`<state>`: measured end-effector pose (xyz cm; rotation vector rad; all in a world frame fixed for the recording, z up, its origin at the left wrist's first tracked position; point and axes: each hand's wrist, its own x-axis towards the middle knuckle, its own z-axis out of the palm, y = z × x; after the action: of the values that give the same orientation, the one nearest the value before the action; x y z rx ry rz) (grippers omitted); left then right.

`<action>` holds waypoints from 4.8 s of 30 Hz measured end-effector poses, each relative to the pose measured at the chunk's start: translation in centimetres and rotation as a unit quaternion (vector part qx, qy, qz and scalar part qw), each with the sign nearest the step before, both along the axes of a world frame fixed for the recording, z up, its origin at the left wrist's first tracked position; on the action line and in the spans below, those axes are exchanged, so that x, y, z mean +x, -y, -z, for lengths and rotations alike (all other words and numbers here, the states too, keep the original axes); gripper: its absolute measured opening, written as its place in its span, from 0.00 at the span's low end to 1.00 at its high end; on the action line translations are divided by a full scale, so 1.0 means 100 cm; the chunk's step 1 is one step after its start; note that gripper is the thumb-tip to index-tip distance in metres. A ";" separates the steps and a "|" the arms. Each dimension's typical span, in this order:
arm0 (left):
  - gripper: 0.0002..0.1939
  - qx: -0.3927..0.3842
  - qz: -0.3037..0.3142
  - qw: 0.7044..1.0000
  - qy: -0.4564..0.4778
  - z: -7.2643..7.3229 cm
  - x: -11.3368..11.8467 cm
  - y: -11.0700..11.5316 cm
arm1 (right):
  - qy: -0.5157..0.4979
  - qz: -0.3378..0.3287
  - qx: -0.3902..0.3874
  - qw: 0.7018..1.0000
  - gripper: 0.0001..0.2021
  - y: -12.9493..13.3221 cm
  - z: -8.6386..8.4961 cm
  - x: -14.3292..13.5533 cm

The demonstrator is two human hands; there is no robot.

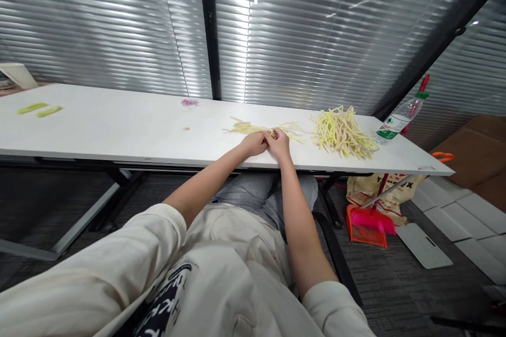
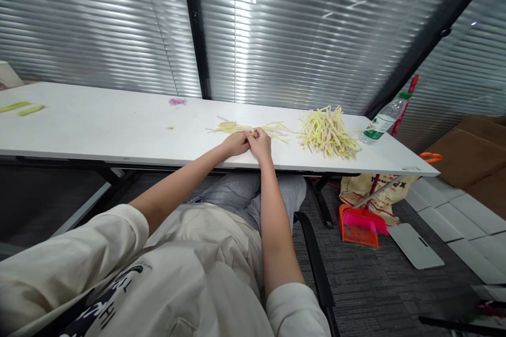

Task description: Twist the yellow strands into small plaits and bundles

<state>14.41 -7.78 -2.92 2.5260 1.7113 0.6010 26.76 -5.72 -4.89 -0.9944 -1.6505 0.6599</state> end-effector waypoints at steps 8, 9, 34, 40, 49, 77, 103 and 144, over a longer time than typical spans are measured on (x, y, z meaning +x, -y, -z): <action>0.20 0.007 0.024 1.000 0.002 -0.002 0.000 0.001 | 0.000 -0.005 -0.001 1.000 0.16 -0.001 0.000 0.000; 0.20 0.005 0.020 1.000 0.000 -0.003 0.001 0.002 | 0.001 -0.004 -0.001 1.000 0.16 -0.001 0.000 0.000; 0.20 0.002 0.006 1.000 -0.004 -0.004 0.002 0.004 | 0.005 -0.003 0.002 1.000 0.16 -0.001 0.001 -0.001; 0.20 -0.013 -0.004 1.000 -0.005 -0.006 0.003 0.004 | 0.010 0.007 -0.003 1.000 0.15 0.001 -0.001 -0.001; 0.18 0.014 0.010 1.000 -0.010 -0.005 0.001 0.003 | 0.022 0.004 0.007 1.000 0.13 0.005 -0.003 0.002; 0.18 -0.010 0.006 1.000 0.002 -0.014 0.005 0.010 | 0.025 0.010 0.003 1.000 0.10 0.002 -0.001 -0.001; 0.16 -0.003 0.009 1.000 -0.012 -0.008 0.001 0.006 | 0.040 0.024 0.030 0.998 0.12 0.019 -0.003 0.004; 0.20 0.010 0.136 0.989 0.065 0.003 -0.004 -0.002 | -0.157 0.047 -0.051 0.985 0.16 0.001 0.010 0.007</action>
<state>13.98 -7.53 -3.22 2.6044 1.2966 0.7428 27.44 -5.84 -5.91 -0.9797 -1.2968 0.8008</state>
